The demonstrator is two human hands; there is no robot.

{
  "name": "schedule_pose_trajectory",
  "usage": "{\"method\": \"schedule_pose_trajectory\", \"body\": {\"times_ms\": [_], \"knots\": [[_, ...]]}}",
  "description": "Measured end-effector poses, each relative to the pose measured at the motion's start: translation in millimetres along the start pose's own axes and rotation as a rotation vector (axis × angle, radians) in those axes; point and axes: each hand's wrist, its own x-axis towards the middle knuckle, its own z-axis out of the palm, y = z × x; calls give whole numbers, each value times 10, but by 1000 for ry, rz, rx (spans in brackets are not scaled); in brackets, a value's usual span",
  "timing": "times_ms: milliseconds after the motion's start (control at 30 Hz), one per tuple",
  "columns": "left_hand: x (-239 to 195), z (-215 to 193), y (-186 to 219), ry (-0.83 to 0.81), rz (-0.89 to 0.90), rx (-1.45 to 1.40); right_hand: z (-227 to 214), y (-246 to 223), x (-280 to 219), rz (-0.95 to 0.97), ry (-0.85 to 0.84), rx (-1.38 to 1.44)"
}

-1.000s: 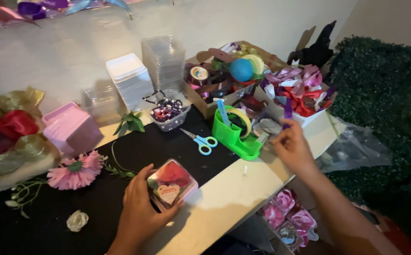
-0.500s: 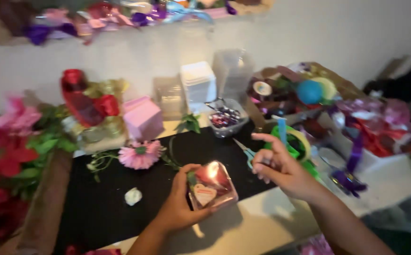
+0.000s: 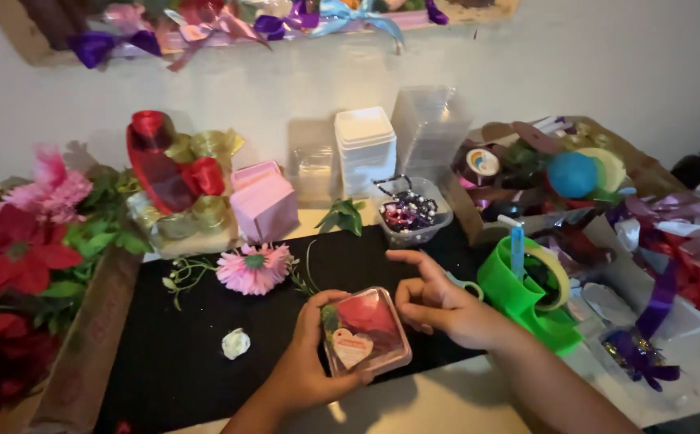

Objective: The recorder is assembling small gift boxes containing artificial roses and ribbons.

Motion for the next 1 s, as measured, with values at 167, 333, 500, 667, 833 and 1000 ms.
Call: {"method": "schedule_pose_trajectory", "body": {"times_ms": [167, 333, 500, 667, 833, 1000], "knots": [[28, 57, -29, -3, -23, 30, 33, 130, -5, -9, -49, 75], [-4, 116, -90, 10, -10, 79, 37, 178, -4, -25, 48, 15], [1, 125, -106, -1, 0, 22, -7, 192, -19, 90, 126, -128], [-21, 134, -86, -1, 13, -124, -67, 202, 24, 140, 101, -123], [9, 77, 14, 14, 5, -64, -148, 173, 23, 138, 180, -162], [14, 95, -30, 19, 96, 88, -156, 107, -49, -19, 117, 45]]}}
